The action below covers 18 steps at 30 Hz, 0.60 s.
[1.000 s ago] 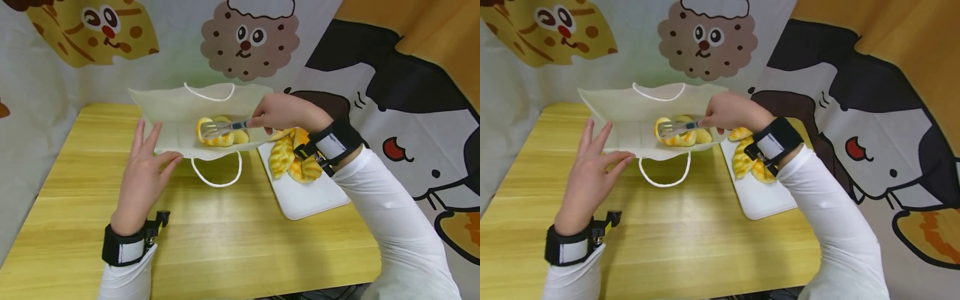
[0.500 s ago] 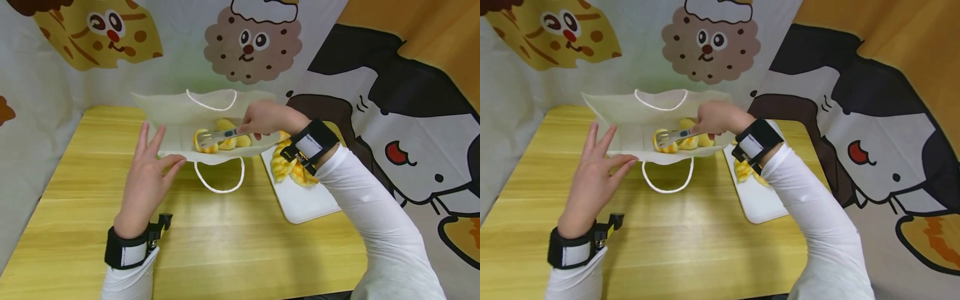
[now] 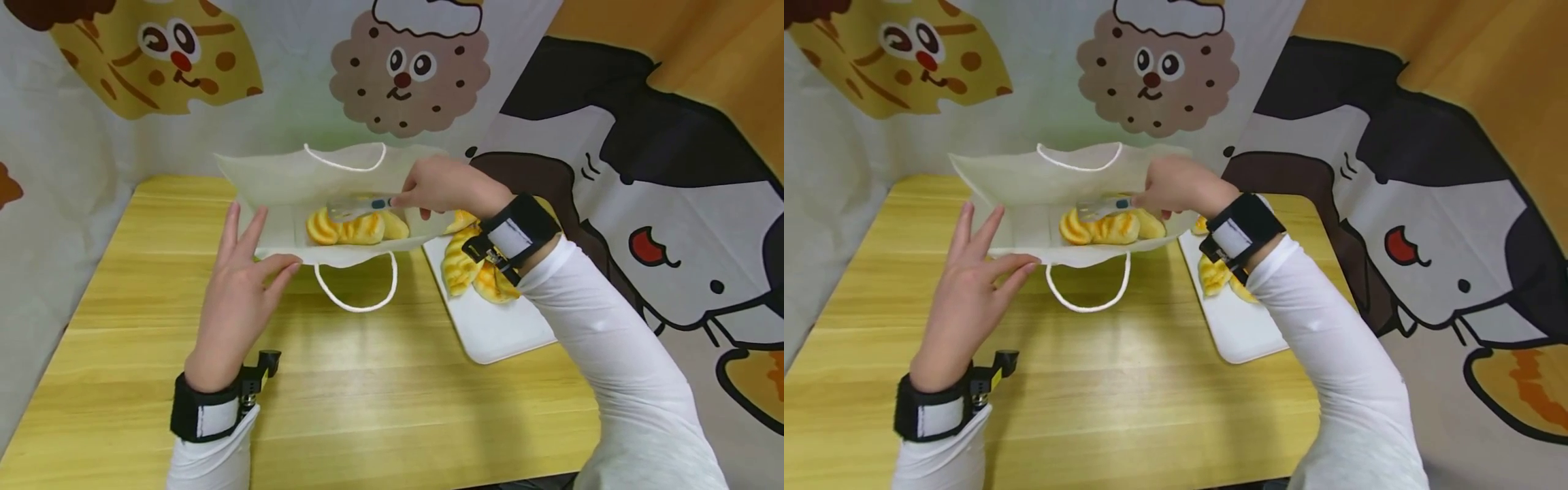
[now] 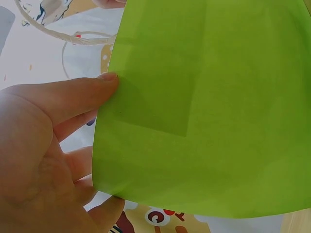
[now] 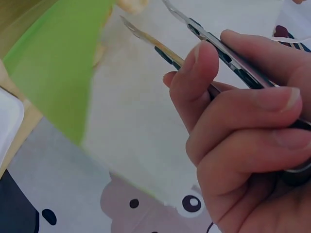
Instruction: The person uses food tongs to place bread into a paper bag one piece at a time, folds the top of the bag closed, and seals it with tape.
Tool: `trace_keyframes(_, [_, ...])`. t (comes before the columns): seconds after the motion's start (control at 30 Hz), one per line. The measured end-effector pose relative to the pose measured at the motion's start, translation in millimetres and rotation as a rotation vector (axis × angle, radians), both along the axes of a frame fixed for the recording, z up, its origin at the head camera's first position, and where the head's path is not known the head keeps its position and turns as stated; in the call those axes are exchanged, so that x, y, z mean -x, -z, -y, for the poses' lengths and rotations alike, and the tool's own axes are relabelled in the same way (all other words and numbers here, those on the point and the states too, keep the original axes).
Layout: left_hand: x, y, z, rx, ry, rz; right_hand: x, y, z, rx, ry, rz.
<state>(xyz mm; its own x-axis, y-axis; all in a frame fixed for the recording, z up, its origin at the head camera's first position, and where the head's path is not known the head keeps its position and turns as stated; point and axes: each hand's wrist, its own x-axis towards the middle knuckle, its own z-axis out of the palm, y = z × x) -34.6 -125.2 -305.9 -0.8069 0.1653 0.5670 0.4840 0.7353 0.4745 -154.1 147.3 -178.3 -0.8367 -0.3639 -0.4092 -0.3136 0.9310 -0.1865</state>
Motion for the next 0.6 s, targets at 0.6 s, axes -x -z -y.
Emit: trace_keyframes(0.6, [0.1,-2.6,-4.1,-0.009,-0.013,0.049,-22.4,0.7,-44.2,0.003,0.041,-0.104])
